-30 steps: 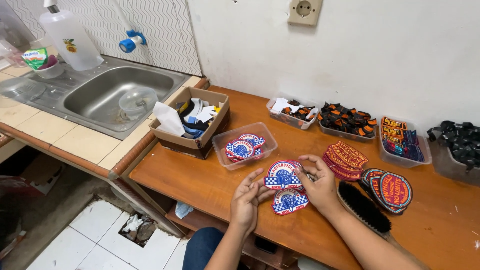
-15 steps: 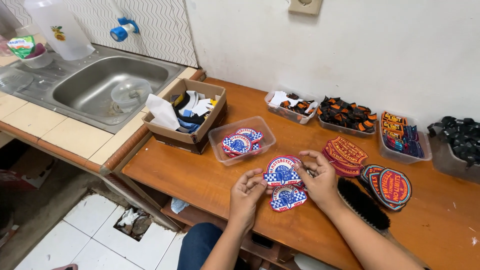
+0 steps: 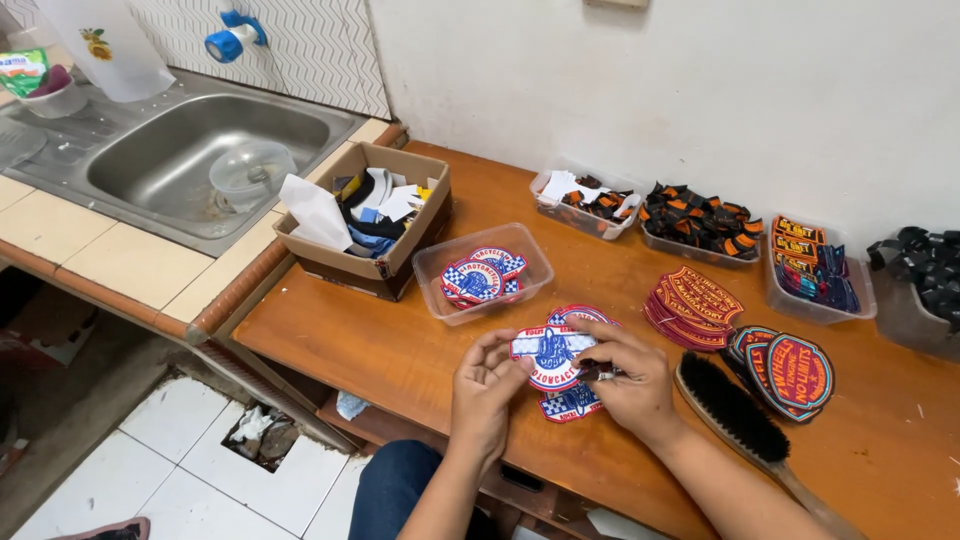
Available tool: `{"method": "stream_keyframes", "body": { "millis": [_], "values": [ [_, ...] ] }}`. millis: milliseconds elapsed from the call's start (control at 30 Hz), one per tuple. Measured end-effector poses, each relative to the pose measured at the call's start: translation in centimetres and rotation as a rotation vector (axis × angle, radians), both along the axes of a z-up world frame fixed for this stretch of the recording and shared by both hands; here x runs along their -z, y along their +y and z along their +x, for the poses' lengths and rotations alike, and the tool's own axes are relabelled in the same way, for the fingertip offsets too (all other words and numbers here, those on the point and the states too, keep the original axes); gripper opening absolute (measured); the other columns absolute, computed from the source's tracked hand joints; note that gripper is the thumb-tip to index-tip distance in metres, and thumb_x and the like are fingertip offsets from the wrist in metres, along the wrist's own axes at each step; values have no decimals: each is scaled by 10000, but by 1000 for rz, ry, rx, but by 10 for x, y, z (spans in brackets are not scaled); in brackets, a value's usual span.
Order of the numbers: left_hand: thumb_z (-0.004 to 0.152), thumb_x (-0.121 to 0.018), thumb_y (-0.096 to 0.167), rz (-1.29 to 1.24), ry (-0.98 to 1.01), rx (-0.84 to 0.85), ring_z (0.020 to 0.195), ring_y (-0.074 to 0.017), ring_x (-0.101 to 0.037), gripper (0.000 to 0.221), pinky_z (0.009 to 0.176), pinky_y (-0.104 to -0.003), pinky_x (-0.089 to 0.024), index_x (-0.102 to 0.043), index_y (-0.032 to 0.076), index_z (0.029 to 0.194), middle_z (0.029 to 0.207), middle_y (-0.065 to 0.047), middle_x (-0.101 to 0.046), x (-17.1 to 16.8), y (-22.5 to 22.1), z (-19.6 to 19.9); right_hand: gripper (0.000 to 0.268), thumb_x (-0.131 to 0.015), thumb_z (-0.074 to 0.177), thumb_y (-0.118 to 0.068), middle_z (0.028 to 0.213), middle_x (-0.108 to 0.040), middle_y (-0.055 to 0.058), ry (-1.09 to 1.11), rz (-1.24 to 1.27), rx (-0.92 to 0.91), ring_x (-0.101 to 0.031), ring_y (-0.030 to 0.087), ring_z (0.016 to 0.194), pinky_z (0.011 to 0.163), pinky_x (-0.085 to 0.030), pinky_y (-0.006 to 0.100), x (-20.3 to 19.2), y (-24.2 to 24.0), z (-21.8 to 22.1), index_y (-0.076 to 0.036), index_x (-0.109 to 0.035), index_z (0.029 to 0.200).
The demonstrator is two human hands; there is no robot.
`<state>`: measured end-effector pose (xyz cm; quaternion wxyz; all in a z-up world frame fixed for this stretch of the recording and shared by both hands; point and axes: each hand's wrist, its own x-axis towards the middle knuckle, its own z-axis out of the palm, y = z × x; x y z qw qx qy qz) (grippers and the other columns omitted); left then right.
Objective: Trimming loose threads and cleaning the edges of embroidered patches by hand.
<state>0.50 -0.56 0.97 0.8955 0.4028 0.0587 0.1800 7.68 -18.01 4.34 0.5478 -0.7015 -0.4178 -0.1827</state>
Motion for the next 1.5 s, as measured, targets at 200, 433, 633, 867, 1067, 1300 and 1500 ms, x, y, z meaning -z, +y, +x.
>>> {"method": "stream_keyframes", "body": {
  "millis": [200,433,633,867,1067,1300,1500],
  "values": [
    [818,-778,-44,59,43,-53,874,-214,-758,595,801,-357,-644,-574,38,1371,989,-137,-732,3,-4,2,268,-641,994,-125,1212,-753,88,241,-10,301,-573,57,738,648,-421,191,-13,5,-2,-55,-729,1237],
    [827,-762,-67,26,89,-30,857,-223,-760,405,765,-331,-660,-670,-27,1219,1121,-202,-745,3,-5,2,616,-806,804,11,901,-748,113,648,111,-39,-685,108,810,690,-576,219,26,-7,21,-21,-597,1382],
    [889,-735,-15,-32,100,38,858,-227,-755,181,758,-356,-676,-683,-19,1061,981,-175,-769,8,-4,1,303,-796,864,-46,761,-724,52,662,54,49,-597,56,645,587,-463,194,44,-9,22,-74,-648,1127],
    [936,-682,57,111,30,195,708,-145,-625,82,557,-287,-543,-671,3,997,838,-72,-666,19,-1,-2,223,-763,893,-120,919,-795,42,534,-28,80,-698,83,845,771,-556,217,43,-11,16,-19,-777,1092],
    [902,-752,117,310,107,235,716,-87,-645,197,611,-274,-601,-763,3,1062,833,-27,-732,-2,-4,-7,263,-740,900,-96,924,-776,48,577,-33,77,-712,91,873,818,-570,217,29,1,0,-11,-757,1149],
    [867,-773,56,164,251,180,802,-103,-699,241,737,-275,-622,-758,-24,1095,912,-67,-793,-2,3,-3,230,-792,853,-90,773,-702,5,637,-159,120,-533,37,605,537,-436,176,12,8,-8,-43,-779,1077],
    [952,-691,134,-22,164,341,937,-171,-727,252,864,-338,-628,-708,-29,1143,1041,-117,-776,-2,8,-2,220,-802,820,-67,942,-806,23,593,-197,271,-642,53,711,633,-495,183,26,4,-8,-49,-778,1038]
  ]
}}
